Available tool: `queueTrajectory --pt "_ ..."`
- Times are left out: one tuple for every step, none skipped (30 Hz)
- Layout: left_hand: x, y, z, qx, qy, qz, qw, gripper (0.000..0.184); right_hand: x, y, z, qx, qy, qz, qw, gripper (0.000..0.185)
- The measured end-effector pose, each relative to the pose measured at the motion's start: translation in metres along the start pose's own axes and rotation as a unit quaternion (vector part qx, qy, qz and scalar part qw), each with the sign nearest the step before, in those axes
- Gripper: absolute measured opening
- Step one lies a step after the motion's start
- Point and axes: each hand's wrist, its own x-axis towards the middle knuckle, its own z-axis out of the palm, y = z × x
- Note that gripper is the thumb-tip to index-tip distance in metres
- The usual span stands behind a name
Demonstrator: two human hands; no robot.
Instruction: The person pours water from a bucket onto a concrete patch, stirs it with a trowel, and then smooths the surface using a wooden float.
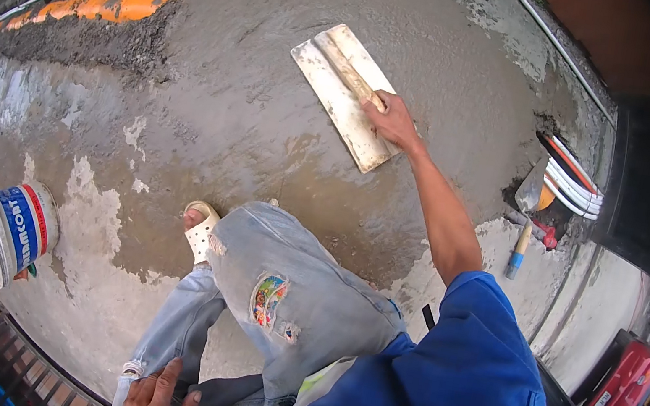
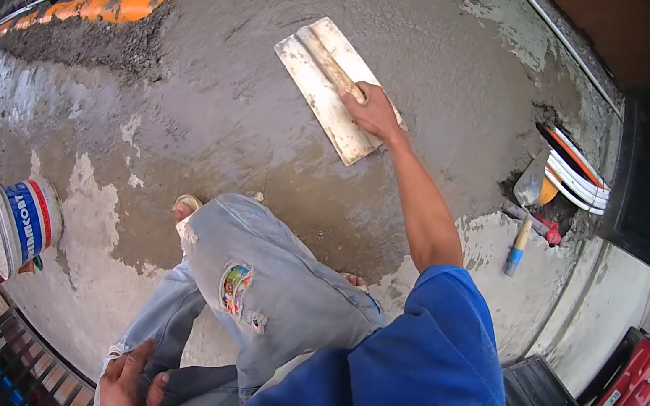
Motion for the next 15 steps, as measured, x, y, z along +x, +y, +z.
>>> queueTrajectory --pt "0.0 -0.001 -0.001 0.014 0.005 0.013 1.0 0.048 -0.013 -0.004 0.008 -0.014 -0.043 -0.023 0.999 0.051" --pt "0.0 -0.002 -0.001 0.011 0.01 0.014 1.0 0.048 -0.028 -0.01 0.016 -0.025 -0.089 -0.008 0.996 0.051" --pt "0.0 -0.004 -0.002 0.02 0.011 0.022 1.0 0.049 -0.041 -0.008 0.023 -0.011 -0.131 -0.007 0.991 0.053" --pt "0.001 -0.004 -0.002 0.027 0.013 0.028 0.999 0.049 -0.051 -0.007 0.022 -0.027 -0.156 -0.031 0.987 0.053" --pt "0.002 -0.001 -0.004 0.021 0.021 0.027 0.999 0.049 -0.058 -0.01 0.017 -0.037 -0.144 -0.054 0.987 0.053" --pt "0.001 0.006 -0.01 0.009 0.005 0.003 1.0 0.045 -0.062 -0.011 0.011 -0.046 -0.134 -0.075 0.987 0.053" --pt "0.002 0.009 -0.015 -0.004 -0.012 -0.022 1.0 0.042 -0.056 -0.002 0.003 -0.046 -0.088 -0.074 0.992 0.052" --pt "0.003 0.01 -0.016 -0.012 -0.004 -0.025 1.0 0.042 -0.047 0.005 -0.007 -0.045 -0.042 -0.075 0.995 0.051" --pt "0.003 0.01 -0.017 -0.014 -0.008 -0.028 0.999 0.041 -0.034 0.005 -0.021 0.012 0.019 -0.05 0.998 0.05" --pt "0.002 0.008 -0.016 -0.016 -0.012 -0.032 0.999 0.041 -0.016 0.003 -0.035 0.071 0.077 -0.026 0.994 0.049" --pt "0.0 0.004 -0.015 -0.026 -0.012 -0.037 0.999 0.04 0.01 0.006 -0.05 0.025 0.147 -0.066 0.987 0.048" --pt "-0.001 0.0 -0.013 -0.033 -0.005 -0.043 0.999 0.04 0.04 0.011 -0.065 -0.02 0.219 -0.106 0.97 0.047" --pt "-0.002 -0.005 -0.011 -0.039 -0.003 -0.041 0.998 0.039 0.068 0.016 -0.08 0.01 0.245 -0.061 0.967 0.046" --pt "-0.003 -0.008 -0.01 -0.048 -0.002 -0.039 0.998 0.038 0.094 0.016 -0.091 0.039 0.27 -0.017 0.962 0.045" --pt "-0.002 -0.012 -0.009 -0.055 0.006 -0.046 0.997 0.038 0.115 0.012 -0.098 0.037 0.262 -0.027 0.964 0.045"
